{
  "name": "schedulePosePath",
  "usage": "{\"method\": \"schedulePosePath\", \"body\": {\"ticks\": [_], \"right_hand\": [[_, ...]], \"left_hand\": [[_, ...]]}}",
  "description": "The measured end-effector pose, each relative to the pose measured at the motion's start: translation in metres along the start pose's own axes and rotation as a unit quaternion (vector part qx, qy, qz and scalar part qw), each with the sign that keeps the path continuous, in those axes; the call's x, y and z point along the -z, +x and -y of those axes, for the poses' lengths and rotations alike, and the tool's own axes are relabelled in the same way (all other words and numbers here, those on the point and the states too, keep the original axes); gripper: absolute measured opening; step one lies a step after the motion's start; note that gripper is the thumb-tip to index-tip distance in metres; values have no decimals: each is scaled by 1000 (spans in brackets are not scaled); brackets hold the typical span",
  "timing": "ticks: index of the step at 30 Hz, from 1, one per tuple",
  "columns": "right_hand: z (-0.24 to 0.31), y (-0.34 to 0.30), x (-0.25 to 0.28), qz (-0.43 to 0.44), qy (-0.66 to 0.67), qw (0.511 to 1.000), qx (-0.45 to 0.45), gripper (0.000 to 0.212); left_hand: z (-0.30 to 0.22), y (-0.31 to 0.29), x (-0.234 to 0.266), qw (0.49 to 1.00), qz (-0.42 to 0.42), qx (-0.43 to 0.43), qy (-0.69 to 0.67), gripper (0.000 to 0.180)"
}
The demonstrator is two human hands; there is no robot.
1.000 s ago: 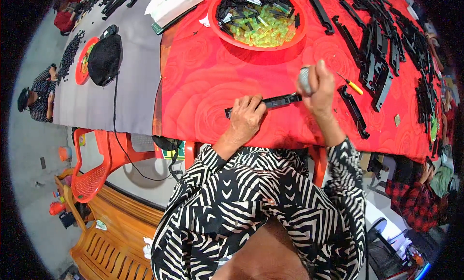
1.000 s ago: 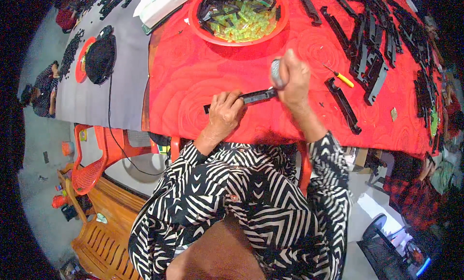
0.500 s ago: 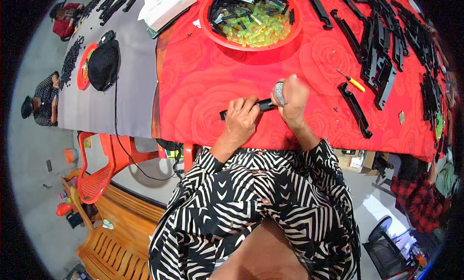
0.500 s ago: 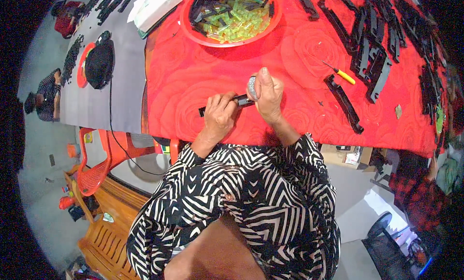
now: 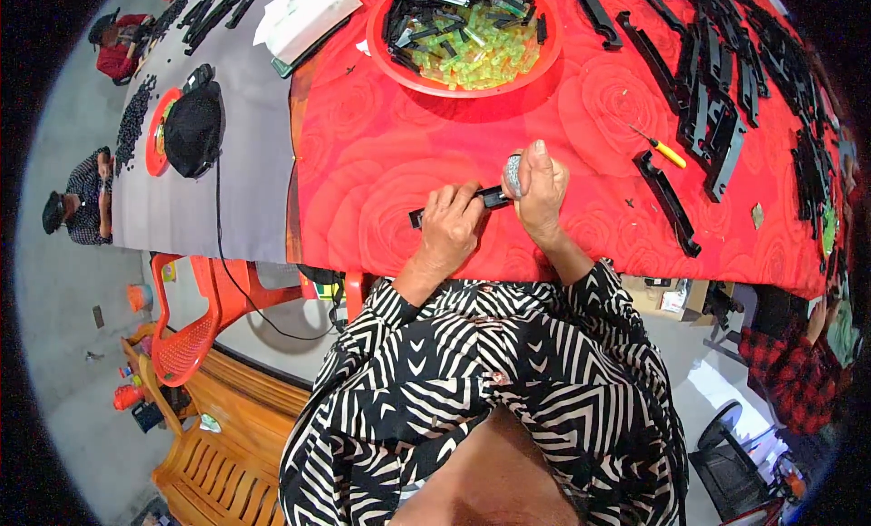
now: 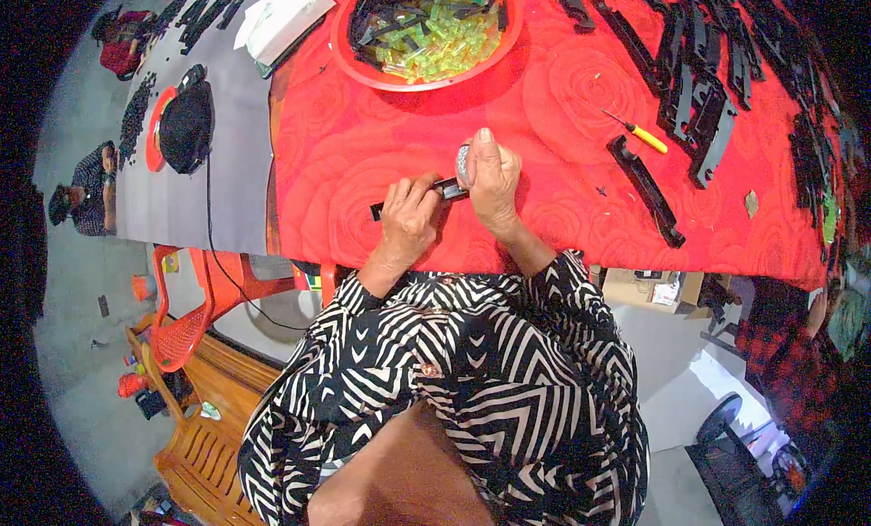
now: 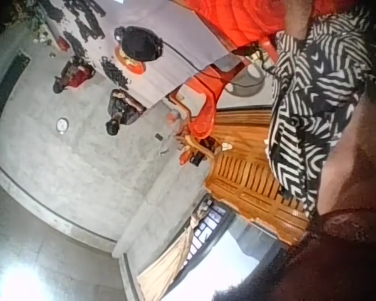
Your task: The person inserts small vials into black plastic frames by hand, rubs them with a pad, and gathers and stacks the black plastic frames on the table.
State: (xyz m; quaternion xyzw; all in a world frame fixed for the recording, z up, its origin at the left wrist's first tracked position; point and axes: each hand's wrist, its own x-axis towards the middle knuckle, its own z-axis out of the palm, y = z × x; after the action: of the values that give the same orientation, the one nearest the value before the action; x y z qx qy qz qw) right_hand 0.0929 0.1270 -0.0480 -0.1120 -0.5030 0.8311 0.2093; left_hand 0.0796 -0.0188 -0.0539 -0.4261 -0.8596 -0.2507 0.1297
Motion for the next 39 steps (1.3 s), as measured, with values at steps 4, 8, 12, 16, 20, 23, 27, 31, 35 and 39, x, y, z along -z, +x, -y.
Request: {"method": "schedulePosePath", "body": {"ticks": [4,8,12,16,20,23,27,31,35,39], "right_hand": [[1,0,-1,-5,-29,1000,1,52],[3,2,-1,0,-19,1000,9,51],[4,0,-3,-5,20,1000,7,49],[14,0,-7,-38,92,995,15,51],[13,0,-4,-30,83,996,17,50],[13,0,-6,-19,117,993,-1,51],[10,-3,-13,0,112,994,-9,49],[9,-3,-10,7,49,999,4,50],[1,-4,-10,17,-21,999,47,50],[0,-2,-7,13,-44,997,55,50]], "left_hand": [[-3,2,3,1000,5,-3,3,21],[-5,4,5,1000,2,-5,0,19],[-2,2,5,1000,-3,-11,5,18],[-3,5,10,1000,9,-13,1,19],[-4,5,9,1000,3,-23,-8,15],[0,1,7,1000,-5,-24,-6,16],[1,-2,6,1000,21,-7,3,19],[-1,1,9,1000,21,-10,1,21],[0,0,8,1000,18,1,-15,23],[-2,2,9,1000,13,3,-18,24]]}}
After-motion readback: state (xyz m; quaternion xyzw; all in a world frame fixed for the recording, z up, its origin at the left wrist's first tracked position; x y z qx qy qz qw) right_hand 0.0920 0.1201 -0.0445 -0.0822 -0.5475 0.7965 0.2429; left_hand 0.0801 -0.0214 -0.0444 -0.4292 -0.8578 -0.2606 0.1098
